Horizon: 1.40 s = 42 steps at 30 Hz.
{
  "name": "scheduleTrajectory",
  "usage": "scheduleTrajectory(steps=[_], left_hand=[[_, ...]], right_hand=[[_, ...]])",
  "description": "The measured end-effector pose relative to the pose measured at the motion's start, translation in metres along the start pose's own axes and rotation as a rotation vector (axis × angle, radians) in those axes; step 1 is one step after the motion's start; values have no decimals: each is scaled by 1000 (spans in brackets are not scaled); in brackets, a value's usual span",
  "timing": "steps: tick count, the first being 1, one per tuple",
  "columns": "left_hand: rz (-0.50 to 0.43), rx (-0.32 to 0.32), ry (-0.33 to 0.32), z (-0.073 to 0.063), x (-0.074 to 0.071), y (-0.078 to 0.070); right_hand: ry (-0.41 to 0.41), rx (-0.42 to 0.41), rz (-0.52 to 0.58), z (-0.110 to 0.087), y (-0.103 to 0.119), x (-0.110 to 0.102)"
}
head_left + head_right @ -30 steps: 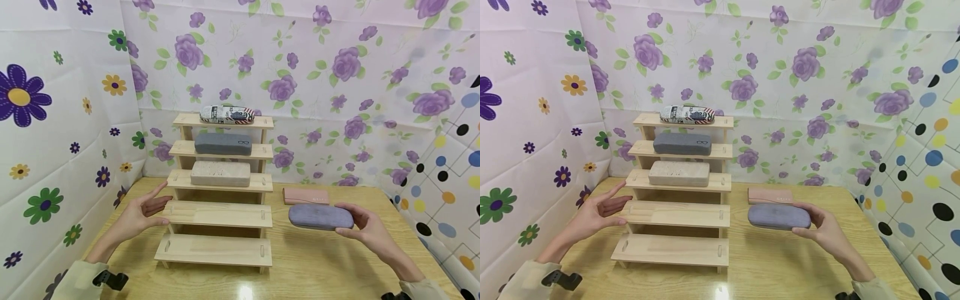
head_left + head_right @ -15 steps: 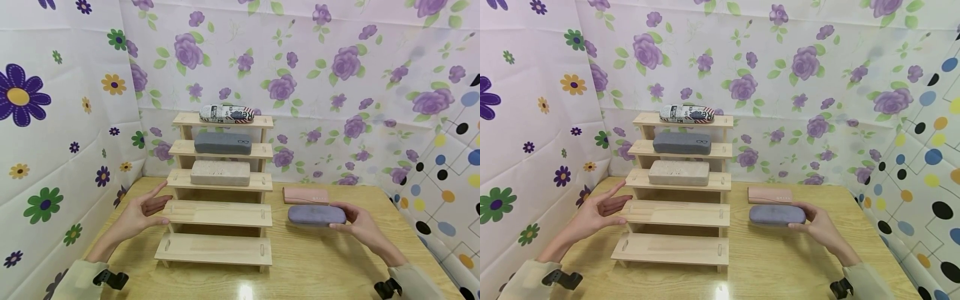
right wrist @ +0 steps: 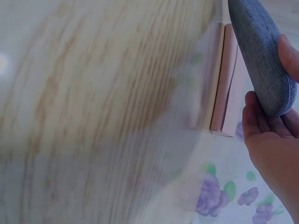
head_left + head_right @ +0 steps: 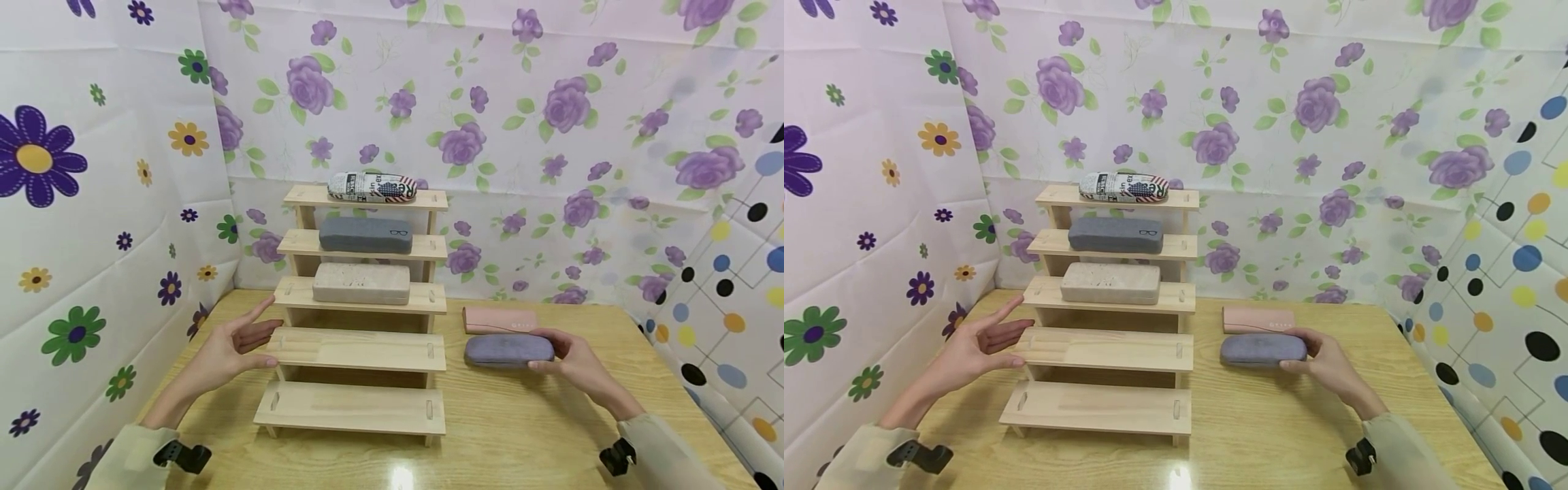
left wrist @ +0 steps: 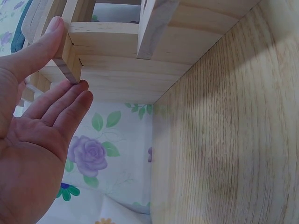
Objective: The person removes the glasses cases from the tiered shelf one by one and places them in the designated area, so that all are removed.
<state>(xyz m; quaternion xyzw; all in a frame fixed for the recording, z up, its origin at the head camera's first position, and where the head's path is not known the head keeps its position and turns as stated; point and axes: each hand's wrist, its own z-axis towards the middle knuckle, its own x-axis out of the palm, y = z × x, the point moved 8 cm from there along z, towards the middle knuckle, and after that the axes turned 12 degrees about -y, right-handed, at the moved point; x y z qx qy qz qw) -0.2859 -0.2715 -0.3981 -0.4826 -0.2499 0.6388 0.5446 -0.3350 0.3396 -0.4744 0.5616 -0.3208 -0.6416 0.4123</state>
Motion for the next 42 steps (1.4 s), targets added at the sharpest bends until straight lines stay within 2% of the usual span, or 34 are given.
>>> scheduleTrajectory(steps=[8, 16, 29, 42], left_hand=[[-10, 11, 1, 1, 0, -1], [-15, 12, 2, 2, 0, -1], [-23, 5, 3, -1, 0, 2], [-12, 2, -1, 0, 0, 0]], right_hand=[[0, -10, -18, 5, -6, 1], [39, -19, 2, 9, -6, 1], [66, -56, -128, 16, -11, 0], [75, -85, -164, 24, -16, -1]])
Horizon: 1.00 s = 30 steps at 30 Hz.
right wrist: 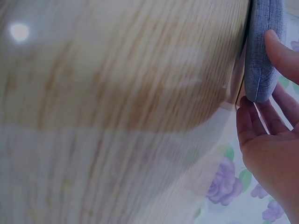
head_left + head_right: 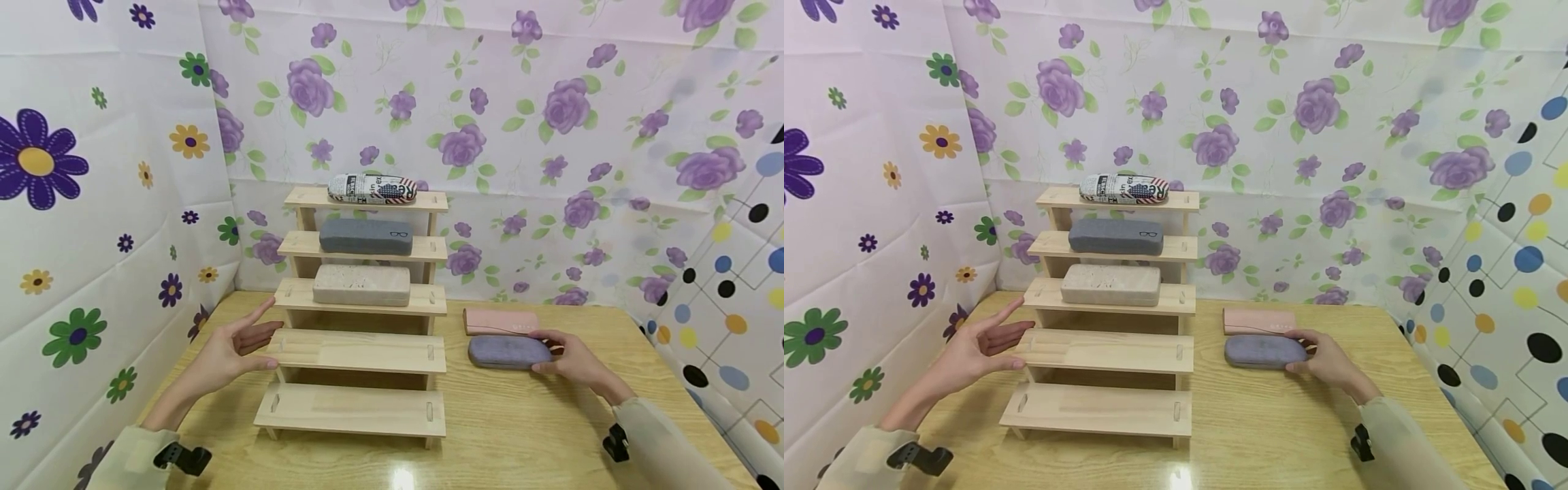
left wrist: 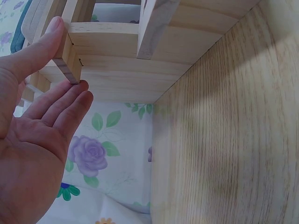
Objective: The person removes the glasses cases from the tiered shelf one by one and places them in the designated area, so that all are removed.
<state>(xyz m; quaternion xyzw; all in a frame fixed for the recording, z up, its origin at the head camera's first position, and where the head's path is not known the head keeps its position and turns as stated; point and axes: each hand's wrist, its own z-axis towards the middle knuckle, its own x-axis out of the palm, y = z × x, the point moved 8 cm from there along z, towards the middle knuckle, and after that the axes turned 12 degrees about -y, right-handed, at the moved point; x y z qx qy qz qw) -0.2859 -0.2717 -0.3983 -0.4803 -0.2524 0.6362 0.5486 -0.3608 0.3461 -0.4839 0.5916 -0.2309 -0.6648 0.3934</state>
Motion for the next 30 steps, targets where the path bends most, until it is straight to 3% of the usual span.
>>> scheduleTrajectory(steps=[30], left_hand=[[-9, 1, 3, 0, -1, 4]], right_hand=[[-8, -3, -10, 10, -6, -1]])
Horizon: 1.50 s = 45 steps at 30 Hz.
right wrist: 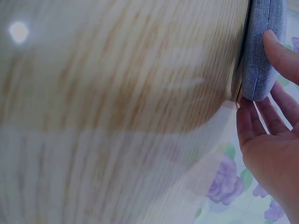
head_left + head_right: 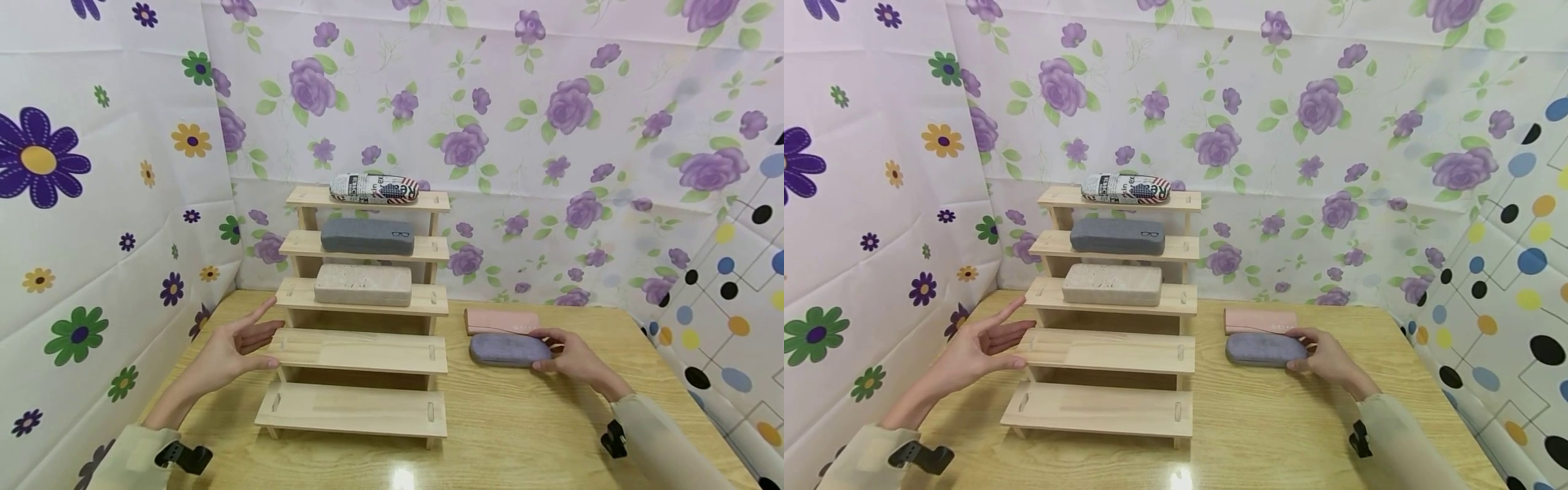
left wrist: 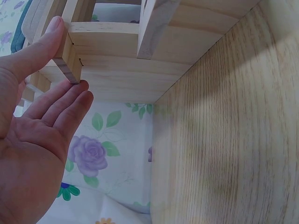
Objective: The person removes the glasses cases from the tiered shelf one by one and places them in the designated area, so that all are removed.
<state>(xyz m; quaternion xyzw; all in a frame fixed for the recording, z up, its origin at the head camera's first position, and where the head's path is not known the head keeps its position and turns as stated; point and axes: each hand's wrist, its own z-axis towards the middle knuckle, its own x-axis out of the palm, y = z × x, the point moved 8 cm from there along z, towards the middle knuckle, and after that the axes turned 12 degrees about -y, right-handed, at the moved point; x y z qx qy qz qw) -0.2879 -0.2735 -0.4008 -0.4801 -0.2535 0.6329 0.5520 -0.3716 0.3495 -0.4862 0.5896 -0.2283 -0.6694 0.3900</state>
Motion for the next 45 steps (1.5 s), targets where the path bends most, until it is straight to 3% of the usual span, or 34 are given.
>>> scheduleTrajectory(steps=[12, 23, 34, 45], left_hand=[[-6, 7, 1, 0, 0, -3], [1, 3, -6, -1, 1, -2], [-6, 9, -6, -1, 1, -1], [-11, 12, -3, 0, 2, -2]], right_hand=[[-45, -55, -46, -5, 8, -7], [-88, -140, -100, -27, 54, -18], [-91, -200, -99, -46, 95, -5], [-123, -201, -40, -56, 122, 10]])
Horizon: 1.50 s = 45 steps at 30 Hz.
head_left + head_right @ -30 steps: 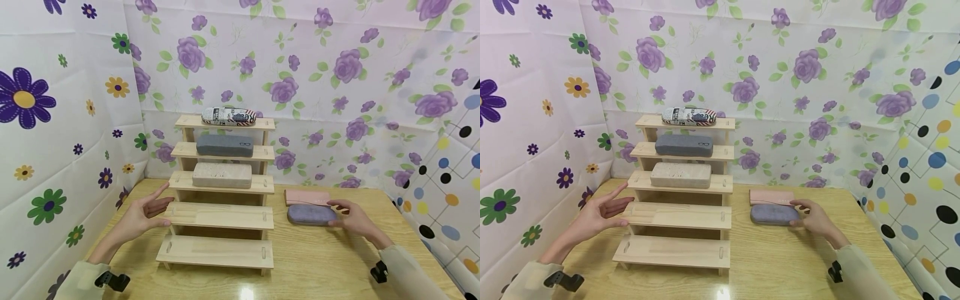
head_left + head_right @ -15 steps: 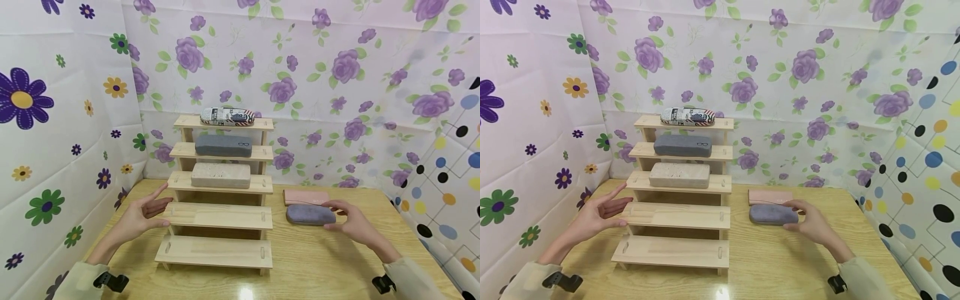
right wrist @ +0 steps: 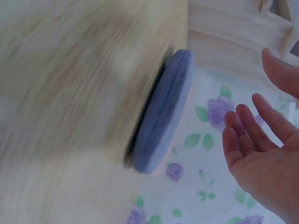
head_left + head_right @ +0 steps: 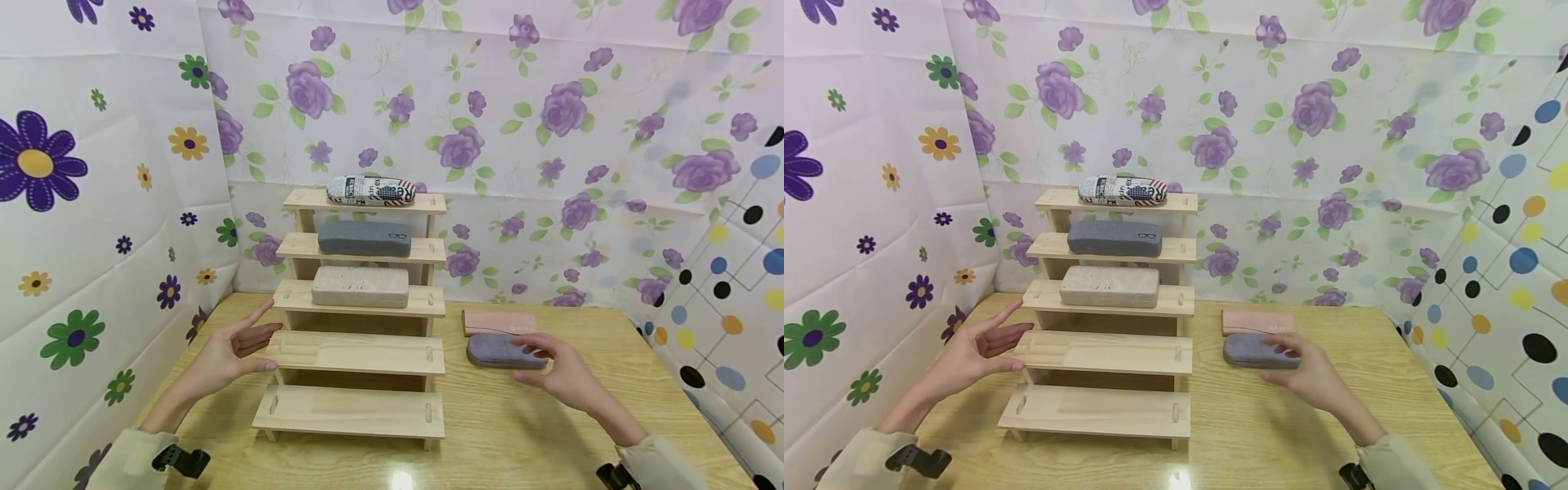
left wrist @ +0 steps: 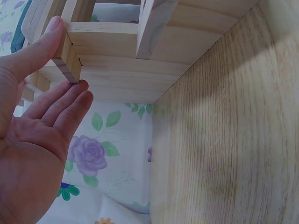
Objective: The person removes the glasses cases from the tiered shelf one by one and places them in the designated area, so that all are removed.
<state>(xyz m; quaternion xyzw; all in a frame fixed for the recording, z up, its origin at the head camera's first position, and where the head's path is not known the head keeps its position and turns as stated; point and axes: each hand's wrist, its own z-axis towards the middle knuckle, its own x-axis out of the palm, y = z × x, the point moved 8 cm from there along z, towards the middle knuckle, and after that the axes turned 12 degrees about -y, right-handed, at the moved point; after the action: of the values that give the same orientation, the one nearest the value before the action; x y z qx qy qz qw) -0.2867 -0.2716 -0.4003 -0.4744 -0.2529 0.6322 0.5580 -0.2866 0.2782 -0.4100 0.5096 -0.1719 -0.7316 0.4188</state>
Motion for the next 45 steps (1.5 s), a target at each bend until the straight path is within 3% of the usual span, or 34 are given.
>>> scheduleTrajectory(steps=[5, 15, 28, 35, 45], left_hand=[[6, 0, -2, 0, 0, 0], [0, 3, -1, 0, 0, 0], [13, -1, -5, 0, -1, 1], [18, -6, 0, 0, 0, 0], [13, -3, -1, 0, -1, 0]], right_hand=[[-30, 0, 3, 4, 17, 4], [-72, -77, 30, 24, 57, 12], [-36, -68, 91, 66, 108, 47], [-20, -122, 126, 86, 131, 70], [32, -92, 44, 113, 148, 98]])
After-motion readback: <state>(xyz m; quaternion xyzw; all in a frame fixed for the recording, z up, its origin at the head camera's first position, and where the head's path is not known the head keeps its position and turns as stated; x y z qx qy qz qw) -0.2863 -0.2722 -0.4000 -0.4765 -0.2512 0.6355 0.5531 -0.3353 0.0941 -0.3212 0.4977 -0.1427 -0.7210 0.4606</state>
